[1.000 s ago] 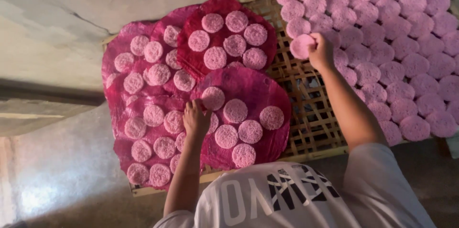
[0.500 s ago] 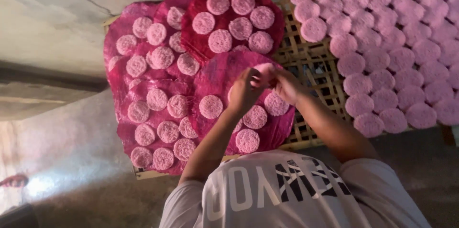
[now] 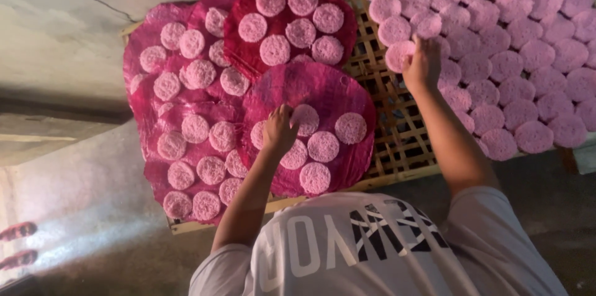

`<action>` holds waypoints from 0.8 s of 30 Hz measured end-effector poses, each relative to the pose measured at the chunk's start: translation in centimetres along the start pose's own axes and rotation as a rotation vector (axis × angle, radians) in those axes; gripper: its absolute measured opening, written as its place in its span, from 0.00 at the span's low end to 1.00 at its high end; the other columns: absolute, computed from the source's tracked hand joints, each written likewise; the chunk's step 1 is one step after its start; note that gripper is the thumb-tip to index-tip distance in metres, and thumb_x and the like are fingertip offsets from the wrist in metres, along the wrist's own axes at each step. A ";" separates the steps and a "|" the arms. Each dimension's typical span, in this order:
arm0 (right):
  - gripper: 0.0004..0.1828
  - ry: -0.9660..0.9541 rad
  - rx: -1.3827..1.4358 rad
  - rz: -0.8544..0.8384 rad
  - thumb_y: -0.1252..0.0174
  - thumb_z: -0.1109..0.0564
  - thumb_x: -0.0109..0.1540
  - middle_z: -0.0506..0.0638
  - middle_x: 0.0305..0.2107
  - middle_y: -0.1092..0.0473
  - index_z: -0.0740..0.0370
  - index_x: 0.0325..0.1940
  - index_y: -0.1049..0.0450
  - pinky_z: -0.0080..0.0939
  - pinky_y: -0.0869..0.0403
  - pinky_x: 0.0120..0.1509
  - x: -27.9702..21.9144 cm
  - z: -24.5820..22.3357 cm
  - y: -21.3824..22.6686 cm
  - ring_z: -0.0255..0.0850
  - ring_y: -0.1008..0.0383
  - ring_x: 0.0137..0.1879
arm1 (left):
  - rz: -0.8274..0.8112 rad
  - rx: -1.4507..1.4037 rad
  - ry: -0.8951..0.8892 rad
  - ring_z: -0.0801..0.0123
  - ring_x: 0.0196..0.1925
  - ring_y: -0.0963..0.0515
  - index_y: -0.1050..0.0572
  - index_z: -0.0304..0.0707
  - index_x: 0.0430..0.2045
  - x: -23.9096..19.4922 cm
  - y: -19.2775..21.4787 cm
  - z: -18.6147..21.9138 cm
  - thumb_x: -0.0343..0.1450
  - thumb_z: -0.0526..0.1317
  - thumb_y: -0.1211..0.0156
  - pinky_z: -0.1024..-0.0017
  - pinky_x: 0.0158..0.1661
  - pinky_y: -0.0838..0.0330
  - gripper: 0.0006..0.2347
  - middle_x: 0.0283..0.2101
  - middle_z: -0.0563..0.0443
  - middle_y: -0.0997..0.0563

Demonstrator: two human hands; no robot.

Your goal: The person repeatedly picks up pink circular sponges from a pink mesh sheet and places them in neat rows on a wooden lattice tray. The person handles the sponges one at a time, transferring them from the mesh to the tray throughout the clip.

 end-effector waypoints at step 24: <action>0.23 0.012 0.010 0.193 0.35 0.62 0.57 0.63 0.41 0.26 0.66 0.56 0.28 0.50 0.25 0.51 -6.9 -0.9 6.7 0.58 0.24 0.46 | -0.252 -0.069 -0.228 0.49 0.45 0.19 0.28 0.37 0.46 0.5 -9.6 9.3 0.66 0.39 0.34 0.58 0.43 0.22 0.16 0.45 0.40 0.20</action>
Point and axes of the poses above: each hand's wrist, its own x-axis towards the middle knuckle, its own y-axis out of the back of the hand, z = x × y, the point moved 7 cm from there along x, towards the middle knuckle
